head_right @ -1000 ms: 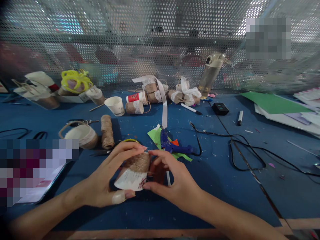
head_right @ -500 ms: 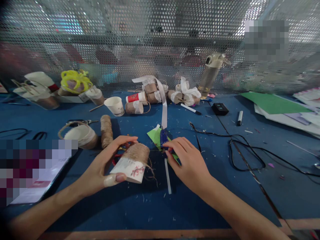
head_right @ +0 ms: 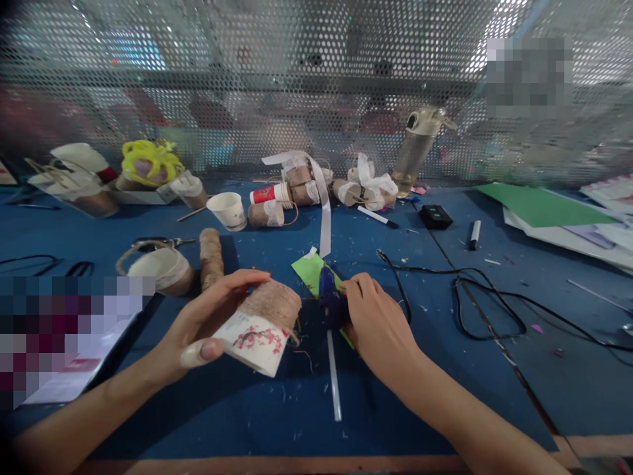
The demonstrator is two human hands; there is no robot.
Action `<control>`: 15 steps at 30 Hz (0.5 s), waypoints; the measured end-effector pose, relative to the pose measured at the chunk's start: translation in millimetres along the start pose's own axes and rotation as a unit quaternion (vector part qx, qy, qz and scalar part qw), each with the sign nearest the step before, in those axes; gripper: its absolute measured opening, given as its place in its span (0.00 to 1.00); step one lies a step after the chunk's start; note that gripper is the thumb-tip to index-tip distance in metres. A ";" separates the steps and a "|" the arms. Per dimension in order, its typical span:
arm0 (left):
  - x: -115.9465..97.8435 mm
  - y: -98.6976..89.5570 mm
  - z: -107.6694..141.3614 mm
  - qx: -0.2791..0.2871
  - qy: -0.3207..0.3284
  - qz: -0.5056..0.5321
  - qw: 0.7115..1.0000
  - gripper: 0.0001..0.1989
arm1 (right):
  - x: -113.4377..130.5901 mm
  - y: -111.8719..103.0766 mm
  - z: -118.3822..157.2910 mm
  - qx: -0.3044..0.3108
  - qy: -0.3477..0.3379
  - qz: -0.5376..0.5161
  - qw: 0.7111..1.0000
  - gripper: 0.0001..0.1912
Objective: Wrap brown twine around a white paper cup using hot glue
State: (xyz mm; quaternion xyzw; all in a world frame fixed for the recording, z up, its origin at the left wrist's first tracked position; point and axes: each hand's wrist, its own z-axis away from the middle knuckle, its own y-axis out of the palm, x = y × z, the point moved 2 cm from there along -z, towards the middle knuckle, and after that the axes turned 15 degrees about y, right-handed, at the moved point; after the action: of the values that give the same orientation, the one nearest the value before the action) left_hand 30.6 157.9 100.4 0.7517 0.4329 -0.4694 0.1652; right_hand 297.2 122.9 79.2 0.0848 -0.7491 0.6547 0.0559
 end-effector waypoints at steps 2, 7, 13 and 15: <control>-0.7 -0.8 -0.3 -0.002 0.010 -0.001 1.000 0.40 | -0.5 -3.2 0.2 0.003 0.009 -0.005 1.000 0.20; -1.0 -1.9 -4.4 -0.010 0.042 -0.009 0.999 0.40 | -8.7 -13.7 -3.2 -0.060 -0.001 -0.066 0.996 0.17; -1.3 -2.9 -6.5 -0.018 0.054 -0.016 0.998 0.39 | -8.3 -24.9 -0.8 -0.115 0.071 -0.251 0.959 0.07; -2.9 -4.5 -6.0 -0.019 0.060 -0.037 0.997 0.40 | -4.2 -27.6 0.9 -0.110 0.086 -0.336 0.931 0.04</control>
State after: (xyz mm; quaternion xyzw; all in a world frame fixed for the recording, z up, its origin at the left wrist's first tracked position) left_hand 29.8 163.0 106.5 0.7587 0.4782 -0.4209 0.1363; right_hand 306.9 118.7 105.0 0.2688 -0.7362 0.5160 0.3458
